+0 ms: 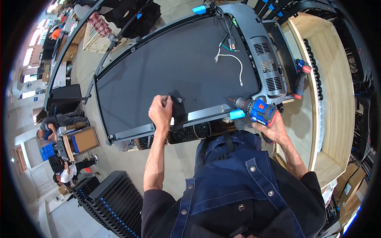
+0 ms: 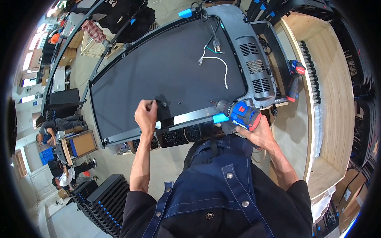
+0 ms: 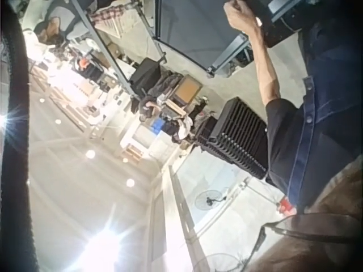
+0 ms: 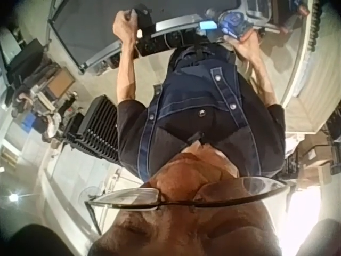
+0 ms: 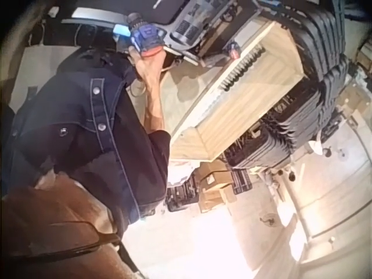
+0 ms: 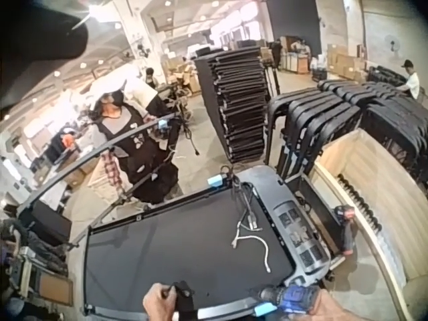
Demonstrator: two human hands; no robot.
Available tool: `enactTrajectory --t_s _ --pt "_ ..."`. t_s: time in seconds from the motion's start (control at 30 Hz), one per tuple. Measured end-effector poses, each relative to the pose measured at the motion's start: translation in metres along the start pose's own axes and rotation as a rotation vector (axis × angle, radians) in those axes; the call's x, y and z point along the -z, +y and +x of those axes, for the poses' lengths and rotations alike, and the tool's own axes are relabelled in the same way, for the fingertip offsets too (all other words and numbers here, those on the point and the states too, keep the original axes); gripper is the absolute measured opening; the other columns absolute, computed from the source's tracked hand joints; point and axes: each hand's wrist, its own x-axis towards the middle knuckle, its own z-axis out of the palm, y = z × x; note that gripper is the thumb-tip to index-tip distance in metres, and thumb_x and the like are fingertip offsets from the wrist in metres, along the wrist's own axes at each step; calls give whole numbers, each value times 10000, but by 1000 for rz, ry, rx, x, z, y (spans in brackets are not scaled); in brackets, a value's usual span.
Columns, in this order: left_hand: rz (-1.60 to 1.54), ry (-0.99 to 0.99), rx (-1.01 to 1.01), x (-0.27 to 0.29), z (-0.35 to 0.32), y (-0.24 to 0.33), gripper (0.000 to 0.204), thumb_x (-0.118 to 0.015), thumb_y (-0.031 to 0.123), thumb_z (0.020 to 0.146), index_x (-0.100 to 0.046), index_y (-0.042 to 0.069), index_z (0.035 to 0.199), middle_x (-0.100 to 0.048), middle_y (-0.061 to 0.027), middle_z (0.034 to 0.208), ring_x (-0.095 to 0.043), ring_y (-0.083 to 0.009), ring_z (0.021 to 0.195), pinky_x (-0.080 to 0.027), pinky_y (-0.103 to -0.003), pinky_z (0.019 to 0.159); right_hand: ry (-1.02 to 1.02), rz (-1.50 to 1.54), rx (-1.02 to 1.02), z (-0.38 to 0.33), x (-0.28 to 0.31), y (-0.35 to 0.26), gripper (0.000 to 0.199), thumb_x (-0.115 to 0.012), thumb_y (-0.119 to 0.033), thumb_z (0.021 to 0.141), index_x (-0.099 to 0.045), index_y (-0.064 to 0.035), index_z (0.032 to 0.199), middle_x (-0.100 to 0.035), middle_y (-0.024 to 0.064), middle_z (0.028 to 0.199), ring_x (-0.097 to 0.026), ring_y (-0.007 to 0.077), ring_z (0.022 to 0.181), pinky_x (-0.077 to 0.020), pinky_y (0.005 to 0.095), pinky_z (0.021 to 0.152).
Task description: Assembling components of a treadmill base using power tools in a factory setting.
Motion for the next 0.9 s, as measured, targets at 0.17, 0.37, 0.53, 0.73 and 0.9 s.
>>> enactTrajectory --t_s 0.17,0.37,0.53,0.73,0.9 --pt "-472 -151 291 9 -6 8 169 -743 162 952 -710 -3 942 -665 3 775 -581 -61 725 -467 -247 642 17 1 -12 -3 -5 0 323 -807 -45 788 -696 -1 1088 -717 55 955 -636 126 869 -539 321 851" --pt "-603 -306 267 -21 -64 68 180 -755 191 930 -732 16 963 -739 -117 813 -697 -165 742 -545 -335 695 102 320 -74 -8 -16 13 382 -879 -53 780 -697 -9 1114 -713 24 958 -650 105 860 -561 311 816" --pt "-347 -183 105 -42 -79 98 157 -770 175 904 -719 31 937 -735 -125 848 -728 -270 747 -547 -356 666 97 155 -23 -16 -6 23 393 -906 -96 778 -699 -28 1106 -708 10 961 -654 96 871 -560 307 817" --pt "-352 -47 -206 -50 -76 112 134 -780 99 857 -704 48 955 -669 -83 883 -694 -291 768 -553 -403 655 83 163 -62 -23 -13 24 393 -919 -123 765 -696 -44 1079 -712 -2 940 -665 100 872 -561 306 820" --pt "-260 4 -314 -51 -16 102 162 -767 90 854 -700 68 1000 -674 -91 896 -691 -296 795 -563 -404 680 165 242 -88 -21 -22 29 491 -918 -127 766 -658 -45 1175 -713 32 1057 -679 134 983 -572 333 893"
